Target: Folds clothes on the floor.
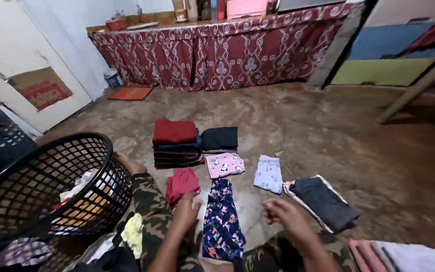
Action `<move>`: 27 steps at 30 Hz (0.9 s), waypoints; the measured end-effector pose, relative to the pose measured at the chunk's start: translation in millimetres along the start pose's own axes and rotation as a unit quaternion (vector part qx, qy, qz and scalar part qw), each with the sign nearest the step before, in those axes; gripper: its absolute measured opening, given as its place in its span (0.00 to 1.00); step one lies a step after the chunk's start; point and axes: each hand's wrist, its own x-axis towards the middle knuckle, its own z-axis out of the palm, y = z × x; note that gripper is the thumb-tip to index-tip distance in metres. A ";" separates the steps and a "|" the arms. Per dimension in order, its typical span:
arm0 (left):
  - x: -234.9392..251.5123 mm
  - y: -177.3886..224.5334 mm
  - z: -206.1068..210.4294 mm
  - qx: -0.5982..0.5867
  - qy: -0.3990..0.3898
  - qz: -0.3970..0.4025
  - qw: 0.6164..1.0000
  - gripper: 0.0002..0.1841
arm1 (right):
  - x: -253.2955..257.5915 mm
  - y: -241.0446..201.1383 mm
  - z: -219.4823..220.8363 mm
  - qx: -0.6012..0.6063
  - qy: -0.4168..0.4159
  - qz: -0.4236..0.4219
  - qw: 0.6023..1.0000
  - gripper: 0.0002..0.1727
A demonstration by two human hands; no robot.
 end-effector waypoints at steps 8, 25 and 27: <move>84.6 -32.7 98.6 0.020 -0.089 -0.034 0.995 0.35 | 62.5 126.0 43.2 -0.155 -0.091 0.212 0.961 0.14; 54.8 3.2 66.2 -0.076 -0.153 0.123 0.978 0.21 | 85.1 127.2 52.9 -0.070 -0.110 0.093 0.987 0.54; 33.5 5.2 55.0 -0.112 -0.145 0.142 0.973 0.23 | 80.5 117.5 54.5 -0.071 -0.181 0.086 0.977 0.50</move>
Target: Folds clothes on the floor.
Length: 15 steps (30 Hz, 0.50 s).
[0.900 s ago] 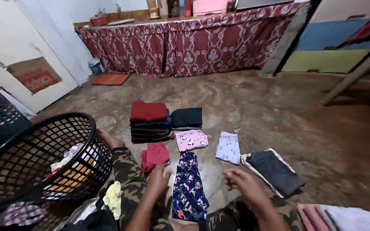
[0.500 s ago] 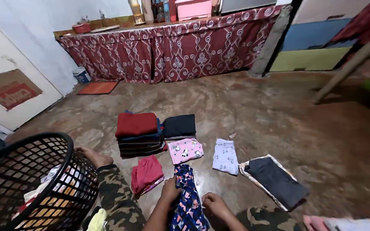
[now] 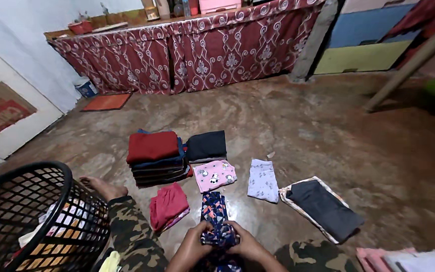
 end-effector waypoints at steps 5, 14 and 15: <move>-39.5 16.1 -6.6 -0.091 0.068 -0.015 0.993 0.28 | -11.7 -5.4 3.6 0.048 -0.087 -0.089 0.991 0.17; -70.3 48.1 7.5 0.030 0.144 0.034 0.989 0.36 | -48.1 -29.6 27.1 0.118 -0.037 -0.187 0.975 0.18; -73.7 50.6 7.1 0.034 0.169 0.025 0.985 0.33 | -52.0 -32.4 28.2 0.121 -0.023 -0.182 0.975 0.16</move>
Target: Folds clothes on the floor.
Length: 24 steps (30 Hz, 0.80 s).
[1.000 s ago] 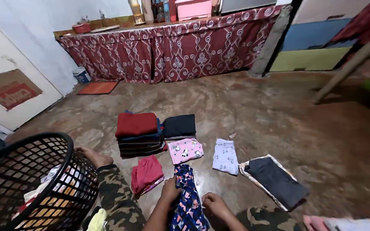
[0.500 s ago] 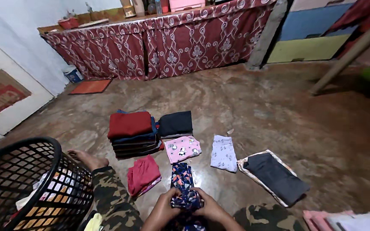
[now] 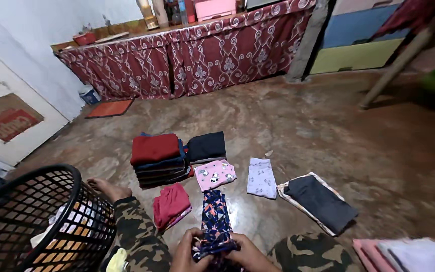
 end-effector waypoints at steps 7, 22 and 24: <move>-25.4 1.4 1.7 -0.026 0.072 -0.001 0.997 0.14 | -9.8 -5.4 0.8 0.027 0.023 0.002 0.999 0.16; -29.0 6.2 -5.4 -0.153 -0.015 0.099 0.983 0.10 | -24.5 2.0 -4.2 0.070 -0.165 -0.046 0.983 0.16; -30.6 19.0 -10.0 -0.122 0.030 0.142 0.982 0.09 | -25.7 -1.3 -3.7 -0.015 -0.162 -0.004 0.987 0.18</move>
